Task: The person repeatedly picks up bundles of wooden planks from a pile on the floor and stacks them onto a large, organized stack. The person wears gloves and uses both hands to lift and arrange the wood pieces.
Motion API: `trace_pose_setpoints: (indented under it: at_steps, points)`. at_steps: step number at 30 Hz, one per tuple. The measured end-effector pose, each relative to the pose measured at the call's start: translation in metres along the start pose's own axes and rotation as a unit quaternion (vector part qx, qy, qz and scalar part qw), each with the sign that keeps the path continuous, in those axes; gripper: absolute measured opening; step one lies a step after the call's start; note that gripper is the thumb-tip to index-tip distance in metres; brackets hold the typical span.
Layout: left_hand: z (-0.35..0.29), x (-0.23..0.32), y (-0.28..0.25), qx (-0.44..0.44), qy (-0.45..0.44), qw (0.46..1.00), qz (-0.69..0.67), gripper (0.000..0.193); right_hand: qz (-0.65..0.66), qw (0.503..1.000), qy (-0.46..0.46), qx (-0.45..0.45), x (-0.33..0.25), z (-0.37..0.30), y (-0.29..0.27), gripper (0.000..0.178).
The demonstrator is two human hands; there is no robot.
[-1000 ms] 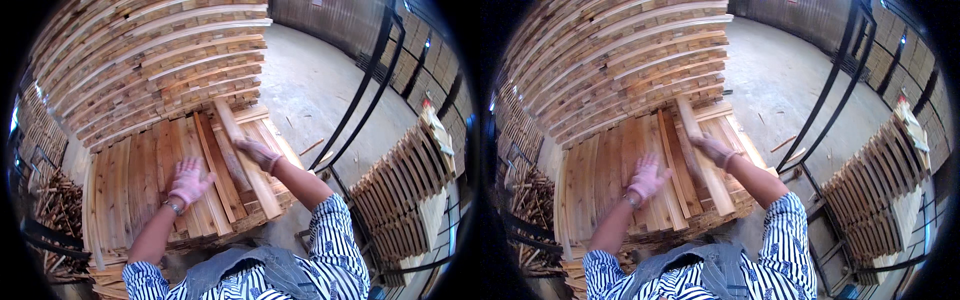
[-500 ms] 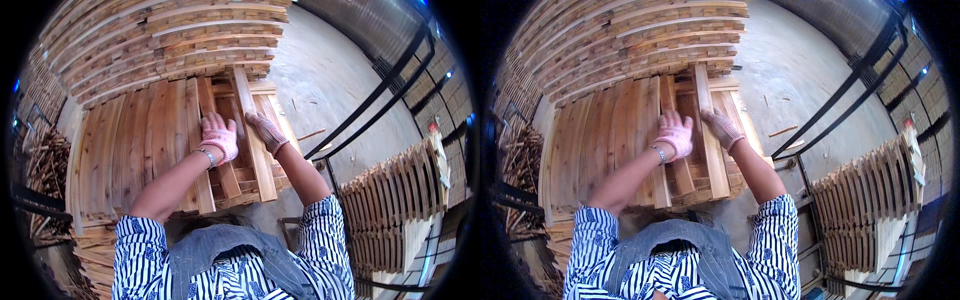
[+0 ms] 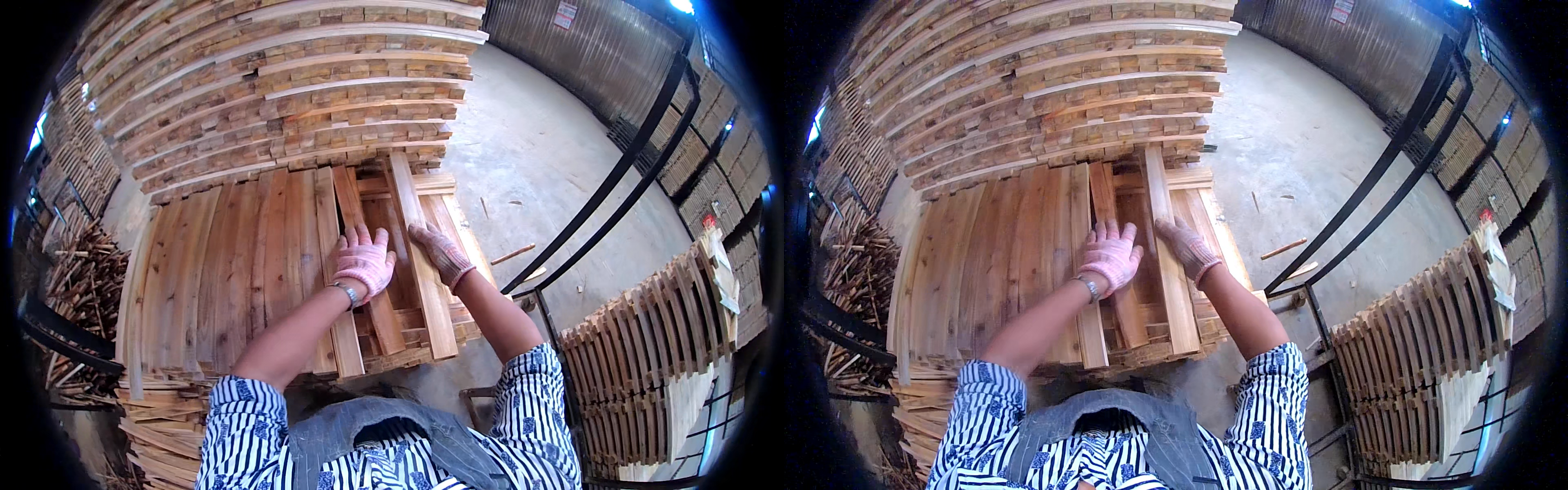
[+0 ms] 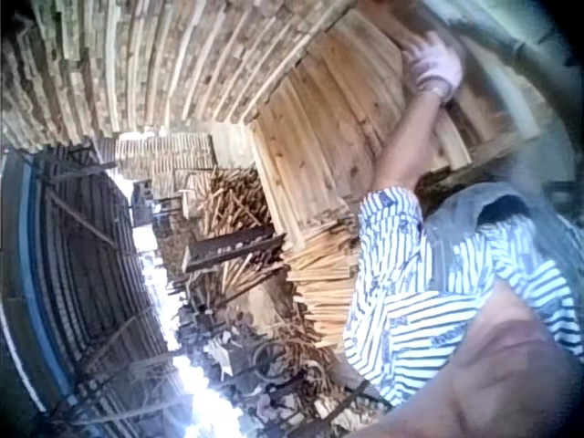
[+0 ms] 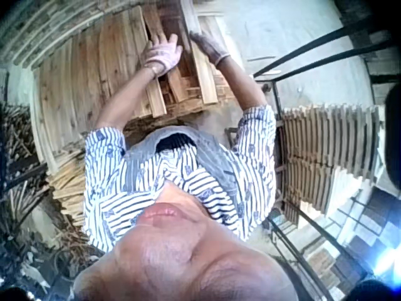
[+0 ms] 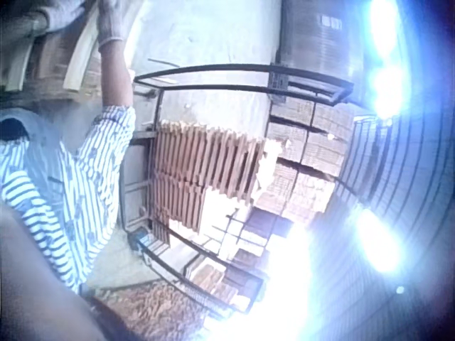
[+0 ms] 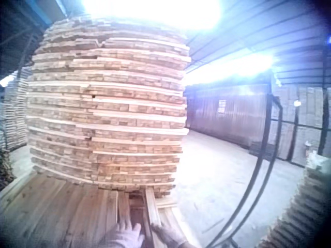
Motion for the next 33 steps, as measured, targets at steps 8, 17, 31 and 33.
trace_pose_setpoints:
  at_steps: [8,17,31,33]
  points:
    - [0.011,0.012,0.018,0.039,0.096,0.994,0.016,0.058,0.052,0.998,0.028,0.009,-0.001,-0.007,0.007,0.065]
    - [-0.038,-0.102,-0.065,0.139,0.106,0.97,-0.168,0.056,-0.004,1.0,0.003,0.007,-0.003,-0.012,-0.004,0.058]
    - [-0.018,-0.189,0.007,0.132,0.073,0.988,0.022,0.051,-0.504,0.863,0.022,0.015,-0.062,-0.006,0.11,0.094]
    - [-0.022,-0.189,0.007,0.129,0.078,0.988,0.026,0.05,-0.489,0.871,0.04,-0.002,-0.043,0.017,0.104,0.091]
Point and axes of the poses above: each hand's wrist, its own z-axis towards the middle knuckle, its own y-axis out of the palm, x = y × z, the point moved 9 cm from there along z, towards the middle knuckle, and after that the axes turned 5 degrees about -y, right-handed, at the moved point
